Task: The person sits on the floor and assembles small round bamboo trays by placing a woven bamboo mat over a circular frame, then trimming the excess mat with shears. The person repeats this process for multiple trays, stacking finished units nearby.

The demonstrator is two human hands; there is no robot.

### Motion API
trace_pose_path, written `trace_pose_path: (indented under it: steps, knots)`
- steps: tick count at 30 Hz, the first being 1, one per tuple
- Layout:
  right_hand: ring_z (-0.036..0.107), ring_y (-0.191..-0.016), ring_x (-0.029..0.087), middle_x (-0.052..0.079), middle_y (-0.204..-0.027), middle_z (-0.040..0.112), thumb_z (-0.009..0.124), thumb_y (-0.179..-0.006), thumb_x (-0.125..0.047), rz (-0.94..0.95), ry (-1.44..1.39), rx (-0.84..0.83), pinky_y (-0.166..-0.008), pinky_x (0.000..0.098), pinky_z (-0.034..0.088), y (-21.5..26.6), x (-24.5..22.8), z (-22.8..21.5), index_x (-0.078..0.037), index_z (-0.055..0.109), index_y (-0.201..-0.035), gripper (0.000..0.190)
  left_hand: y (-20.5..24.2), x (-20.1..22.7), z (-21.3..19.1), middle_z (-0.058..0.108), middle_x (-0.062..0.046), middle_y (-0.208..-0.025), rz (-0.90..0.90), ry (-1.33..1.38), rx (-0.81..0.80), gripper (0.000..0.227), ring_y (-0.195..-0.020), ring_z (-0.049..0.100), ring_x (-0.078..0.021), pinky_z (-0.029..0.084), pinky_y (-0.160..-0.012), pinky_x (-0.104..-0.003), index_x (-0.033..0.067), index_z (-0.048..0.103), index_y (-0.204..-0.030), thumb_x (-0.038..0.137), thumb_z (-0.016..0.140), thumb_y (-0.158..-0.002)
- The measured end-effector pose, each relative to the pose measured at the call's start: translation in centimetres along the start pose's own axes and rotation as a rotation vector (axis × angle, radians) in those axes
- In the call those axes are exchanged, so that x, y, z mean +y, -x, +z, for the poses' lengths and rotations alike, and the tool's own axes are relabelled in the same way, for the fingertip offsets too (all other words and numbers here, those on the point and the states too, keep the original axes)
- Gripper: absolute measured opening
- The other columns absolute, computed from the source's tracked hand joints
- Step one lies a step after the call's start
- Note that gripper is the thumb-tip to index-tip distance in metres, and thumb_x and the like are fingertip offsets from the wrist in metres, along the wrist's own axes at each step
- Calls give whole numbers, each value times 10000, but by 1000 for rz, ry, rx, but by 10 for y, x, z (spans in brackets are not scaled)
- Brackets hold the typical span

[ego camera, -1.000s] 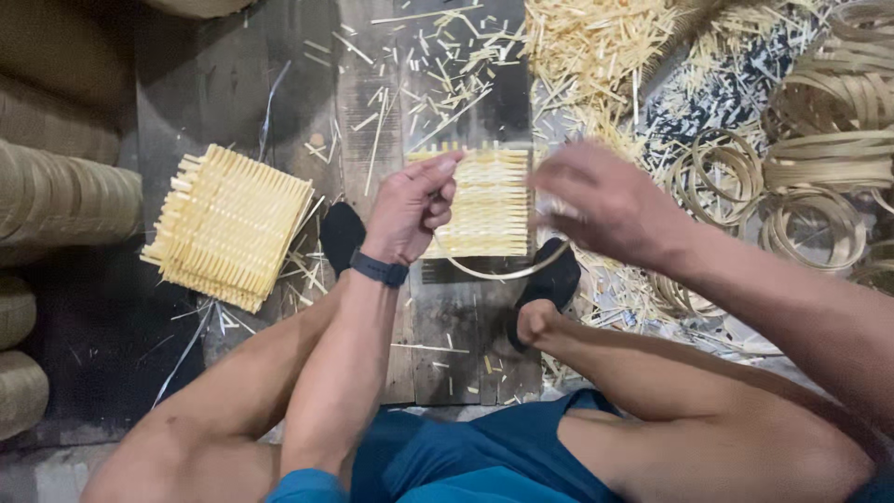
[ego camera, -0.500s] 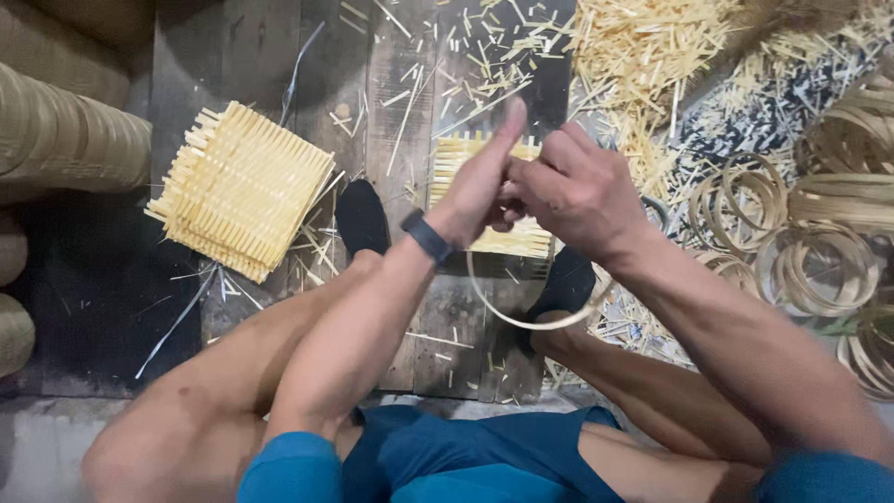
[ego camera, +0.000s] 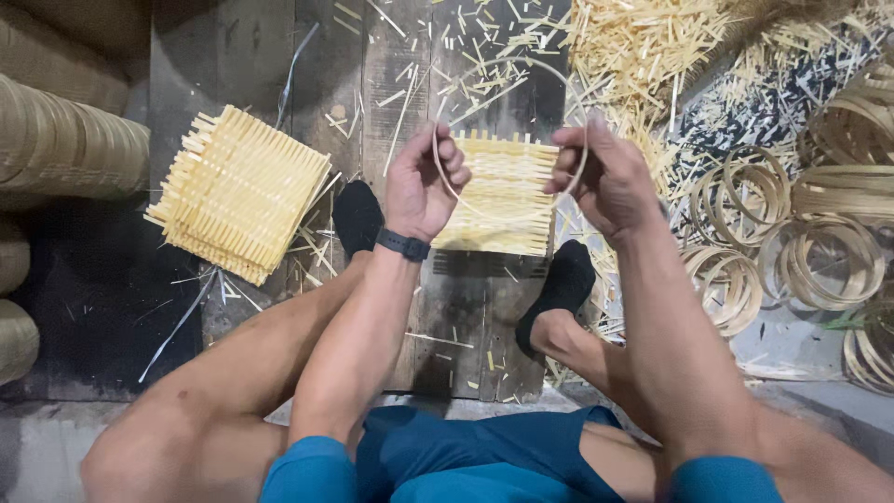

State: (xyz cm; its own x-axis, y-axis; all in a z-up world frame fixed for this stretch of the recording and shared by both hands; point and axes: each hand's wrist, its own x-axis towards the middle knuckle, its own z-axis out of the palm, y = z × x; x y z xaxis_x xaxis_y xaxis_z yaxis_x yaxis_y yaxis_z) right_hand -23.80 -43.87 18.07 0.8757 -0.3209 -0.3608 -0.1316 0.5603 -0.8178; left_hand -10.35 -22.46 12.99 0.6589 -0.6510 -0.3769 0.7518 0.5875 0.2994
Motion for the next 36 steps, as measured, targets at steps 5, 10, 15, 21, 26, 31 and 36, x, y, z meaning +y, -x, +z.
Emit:
trace_pose_path:
  steps: [5, 10, 15, 21, 26, 31, 36]
  knots:
    - [363, -518, 59, -50, -614, 406, 653, -1047, -353, 158, -166, -75, -467, 209, 296, -4, 33, -31, 15, 708, -919, 394, -11, 8, 0, 503, 11, -582, -291, -585, 57, 317, -495, 418, -99, 308, -450, -262, 48, 661, -794, 297, 645, -990]
    - [289, -446, 63, -64, -533, 329, 694, -1024, -356, 74, -97, -3, -397, 221, 254, -12, 50, -26, -14, 622, -776, 429, -21, -7, -2, 373, 70, -524, -229, -485, 69, 351, -415, 281, -65, 202, -380, -254, 130, 522, -671, 250, 716, -938]
    - [431, -534, 50, -51, -638, 486, 656, -1015, -319, -38, 162, 65, -479, 205, 397, -13, 65, -35, 8, 692, -923, 342, -28, -9, -28, 352, 68, -533, -210, -389, 128, 336, -426, 287, -67, 201, -389, -247, 127, 530, -701, 279, 701, -947]
    - [667, -642, 139, 31, -763, 705, 778, -810, -177, -40, 566, 350, -547, 336, 583, -28, 103, -59, 7, 694, -1001, 278, -42, -27, -85, 465, 62, -573, 77, -464, 332, 199, -470, 399, -59, 305, -416, -231, 119, 667, -862, 312, 703, -893]
    - [726, -698, 201, 108, -776, 753, 842, -773, -146, -233, 1071, 533, -709, 357, 584, -40, 151, -80, -17, 804, -957, 228, -43, -47, -139, 741, -94, -760, 625, -1762, 399, 127, -691, 718, -245, 559, -646, -367, 90, 777, -807, 213, 746, -814]
    - [743, -732, 224, 138, -823, 768, 833, -784, -146, -274, 1057, 616, -729, 336, 571, -45, 174, -82, -42, 809, -959, 204, -41, -49, -153, 746, -154, -872, 624, -1875, 268, 121, -805, 716, -356, 564, -762, -440, 91, 789, -859, 187, 722, -829]
    - [752, -735, 246, 134, -816, 766, 834, -775, -174, -195, 989, 616, -735, 345, 576, -41, 173, -81, -62, 805, -950, 209, -42, -49, -143, 733, -174, -857, 485, -1957, 365, 137, -816, 706, -385, 557, -770, -466, 89, 794, -874, 196, 709, -872]
